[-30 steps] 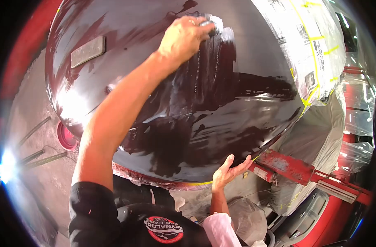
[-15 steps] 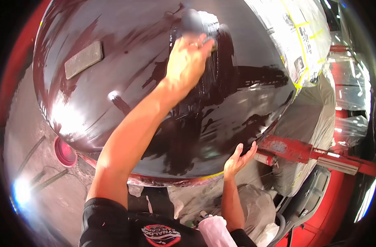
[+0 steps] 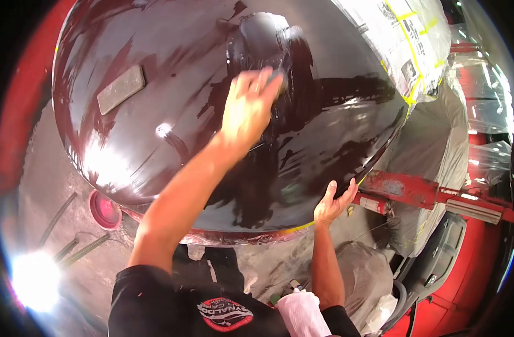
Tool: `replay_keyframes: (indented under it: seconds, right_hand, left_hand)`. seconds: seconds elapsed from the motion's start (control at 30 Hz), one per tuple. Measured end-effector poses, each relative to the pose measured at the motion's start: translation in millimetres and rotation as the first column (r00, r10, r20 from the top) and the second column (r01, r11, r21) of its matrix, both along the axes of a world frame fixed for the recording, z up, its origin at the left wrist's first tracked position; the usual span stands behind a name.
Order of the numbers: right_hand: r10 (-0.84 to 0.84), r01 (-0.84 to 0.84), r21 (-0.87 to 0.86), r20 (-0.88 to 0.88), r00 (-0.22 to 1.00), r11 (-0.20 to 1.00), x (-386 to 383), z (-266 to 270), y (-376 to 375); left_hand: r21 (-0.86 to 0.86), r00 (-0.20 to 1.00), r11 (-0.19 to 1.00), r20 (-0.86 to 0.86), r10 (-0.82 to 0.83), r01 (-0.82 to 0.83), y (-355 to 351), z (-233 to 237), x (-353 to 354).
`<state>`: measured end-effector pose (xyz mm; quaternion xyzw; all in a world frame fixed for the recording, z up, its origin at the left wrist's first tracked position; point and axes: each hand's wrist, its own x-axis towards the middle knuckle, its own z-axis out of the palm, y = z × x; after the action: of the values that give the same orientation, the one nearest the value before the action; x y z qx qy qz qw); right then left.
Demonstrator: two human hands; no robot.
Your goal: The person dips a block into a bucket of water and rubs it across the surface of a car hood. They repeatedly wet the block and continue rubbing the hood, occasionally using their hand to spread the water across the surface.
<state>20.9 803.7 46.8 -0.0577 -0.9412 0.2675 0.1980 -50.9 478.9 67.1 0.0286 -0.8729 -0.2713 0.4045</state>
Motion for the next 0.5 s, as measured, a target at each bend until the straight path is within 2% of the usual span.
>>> replay_keyframes:
  seconds: [0.03, 0.07, 0.17, 0.2, 0.27, 0.33, 0.37, 0.4, 0.5]
  right_hand:
    - [0.011, -0.011, -0.007, -0.022, 1.0, 1.0, -3.0, -3.9, -0.2]
    - [0.013, -0.013, -0.005, -0.019, 1.0, 1.0, -0.8, -4.3, 0.0]
    - [0.006, -0.007, -0.018, -0.026, 1.0, 1.0, -5.9, -1.3, -4.6]
    - [-0.008, 0.008, -0.027, -0.002, 1.0, 1.0, -4.8, 2.2, -7.7]
    - [-0.022, 0.023, -0.028, 0.027, 0.999, 0.999, 0.3, 3.7, -5.2]
    - [0.001, -0.001, -0.044, -0.01, 1.0, 0.999, -3.4, -2.1, -2.3]
    - [0.006, -0.007, -0.045, -0.01, 1.0, 0.999, -5.3, -3.4, -1.9]
    - [0.011, -0.012, -0.04, -0.022, 1.0, 0.999, -4.6, -4.4, -1.7]
    - [0.017, -0.019, -0.045, -0.039, 0.999, 0.999, -5.9, -5.4, -2.1]
  left_hand:
    - [0.004, 0.998, 1.0, -0.067, -0.01, 0.01, 5.8, -15.6, 16.5]
    - [-0.007, 0.999, 0.999, -0.014, -0.048, 0.048, 2.9, -16.3, 23.7]
    - [-0.025, 0.999, 1.0, -0.034, -0.015, 0.014, -14.0, 11.6, -28.1]
    - [-0.014, 0.999, 0.999, 0.024, -0.036, 0.037, -20.6, 16.2, -46.7]
    - [-0.014, 1.0, 1.0, -0.014, 0.005, -0.005, -18.1, 11.8, -45.9]
    - [-0.02, 1.0, 1.0, 0.002, 0.023, -0.023, -10.3, 5.1, -5.2]
    - [0.028, 0.999, 1.0, -0.043, 0.011, -0.009, -6.3, -6.1, 12.1]
    - [-0.02, 0.999, 1.0, -0.034, 0.009, -0.01, -10.9, -4.7, 19.4]
    - [-0.041, 0.999, 0.999, -0.038, 0.026, -0.028, -30.8, 8.4, -32.8]
